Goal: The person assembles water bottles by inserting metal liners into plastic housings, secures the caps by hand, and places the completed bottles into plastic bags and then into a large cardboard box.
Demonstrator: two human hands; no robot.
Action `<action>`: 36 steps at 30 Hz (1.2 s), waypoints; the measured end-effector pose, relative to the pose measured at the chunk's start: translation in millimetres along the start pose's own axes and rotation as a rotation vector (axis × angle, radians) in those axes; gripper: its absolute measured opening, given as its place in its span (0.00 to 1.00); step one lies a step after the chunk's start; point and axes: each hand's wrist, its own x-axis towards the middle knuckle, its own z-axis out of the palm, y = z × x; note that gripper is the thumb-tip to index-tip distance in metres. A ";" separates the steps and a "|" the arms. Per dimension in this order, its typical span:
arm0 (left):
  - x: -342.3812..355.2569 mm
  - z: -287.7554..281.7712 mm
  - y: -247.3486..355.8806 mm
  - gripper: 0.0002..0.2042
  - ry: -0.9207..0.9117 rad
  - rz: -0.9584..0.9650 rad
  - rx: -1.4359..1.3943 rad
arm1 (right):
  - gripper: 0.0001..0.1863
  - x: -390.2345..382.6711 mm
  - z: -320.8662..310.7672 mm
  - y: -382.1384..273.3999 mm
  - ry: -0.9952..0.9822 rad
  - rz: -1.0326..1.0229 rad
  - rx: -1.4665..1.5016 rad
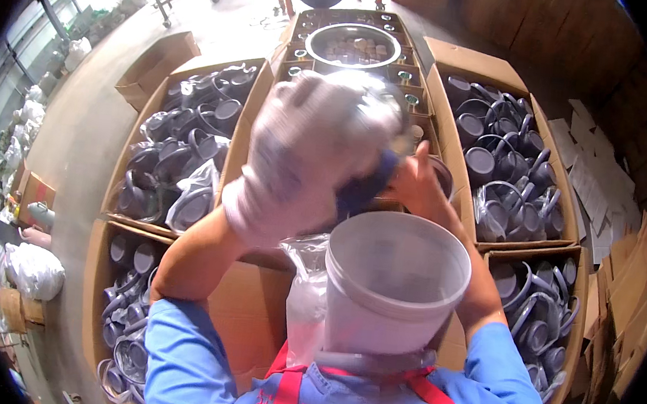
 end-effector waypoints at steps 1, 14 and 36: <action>0.0 -20.0 25.1 0.19 -0.165 0.114 0.015 | 0.46 -0.2 45.3 -23.7 -0.087 -0.166 0.137; -26.0 -29.6 2.0 0.22 -0.742 -0.633 -1.353 | 0.58 -171.8 133.9 20.4 0.022 -0.742 -1.023; -3.4 73.0 -20.5 0.24 -0.251 0.421 0.000 | 0.31 -27.2 36.3 -93.5 0.033 -0.138 -0.475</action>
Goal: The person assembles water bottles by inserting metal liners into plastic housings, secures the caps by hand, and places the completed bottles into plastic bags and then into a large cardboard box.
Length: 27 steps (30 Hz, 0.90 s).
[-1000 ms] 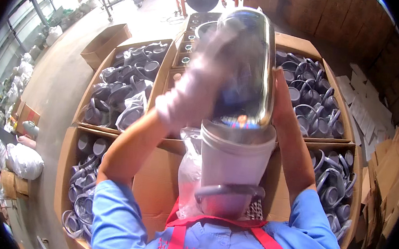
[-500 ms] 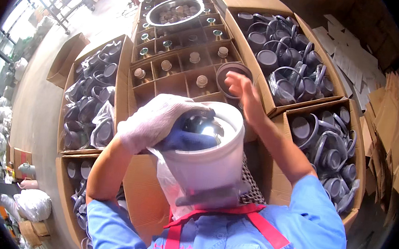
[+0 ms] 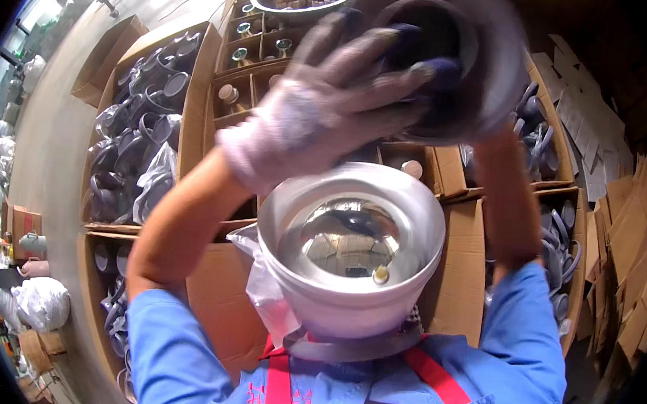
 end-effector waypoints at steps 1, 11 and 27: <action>-18.9 -4.1 -15.7 0.23 -0.038 -0.126 -0.024 | 0.31 -9.9 -2.1 -8.3 -0.064 -0.010 -0.075; -27.3 -44.5 7.7 0.28 0.292 -0.202 0.164 | 0.34 -45.5 34.2 -34.9 -0.242 -0.051 -0.291; -27.5 -87.6 85.6 0.33 0.038 -0.530 -0.735 | 0.48 -63.4 66.7 38.8 -0.095 -0.496 0.247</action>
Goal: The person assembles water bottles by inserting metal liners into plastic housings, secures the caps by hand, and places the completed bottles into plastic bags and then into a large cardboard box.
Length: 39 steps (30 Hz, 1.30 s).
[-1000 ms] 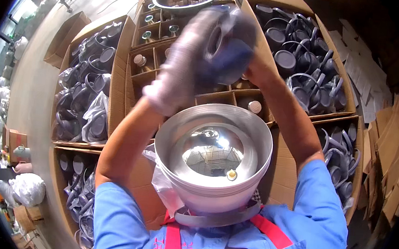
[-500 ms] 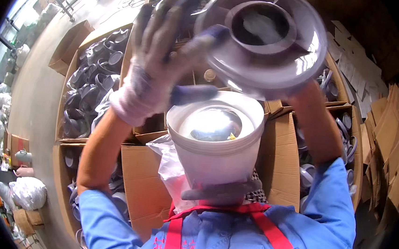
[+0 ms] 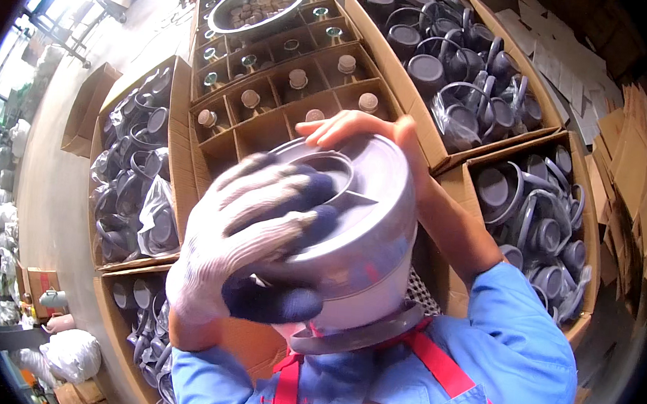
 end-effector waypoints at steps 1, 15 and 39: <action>-3.8 -4.9 7.0 0.33 0.060 -0.015 0.091 | 0.47 -2.4 8.8 -15.3 0.084 -0.005 -0.195; -41.4 93.6 -106.6 0.34 0.315 0.008 -1.519 | 0.21 -36.5 29.7 -13.2 0.189 -0.367 -0.364; -53.0 91.4 -105.1 0.28 0.430 -0.053 -1.445 | 0.18 -35.1 37.1 -33.9 -0.005 -0.140 -0.687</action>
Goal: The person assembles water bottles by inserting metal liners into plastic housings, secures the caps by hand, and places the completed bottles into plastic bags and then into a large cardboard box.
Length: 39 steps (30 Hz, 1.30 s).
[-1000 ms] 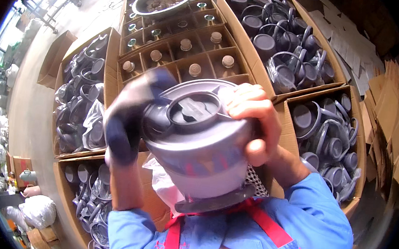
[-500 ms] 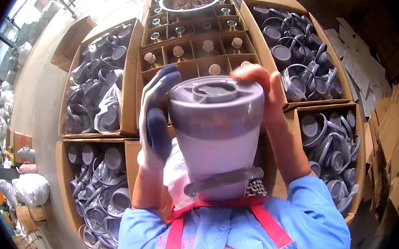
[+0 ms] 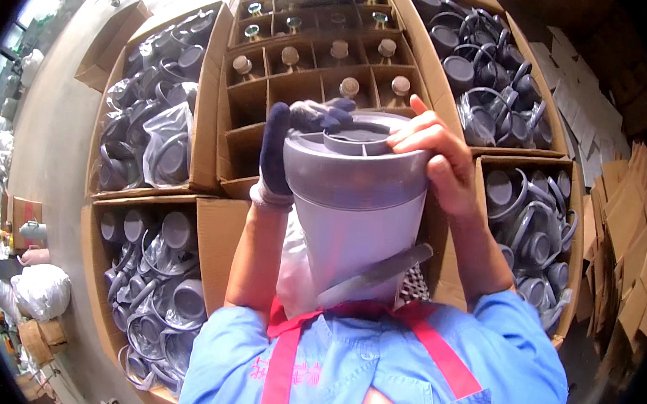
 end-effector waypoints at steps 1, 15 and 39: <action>-4.6 4.8 2.9 0.28 0.005 0.002 -0.003 | 0.19 -1.9 -1.8 8.3 0.017 0.000 0.113; -17.6 57.8 50.2 0.25 0.034 0.367 1.370 | 0.31 13.5 19.7 -49.3 -0.138 0.174 -0.519; 35.5 53.9 68.5 0.10 -0.391 0.258 1.130 | 0.42 14.8 -5.3 40.1 0.188 0.591 0.856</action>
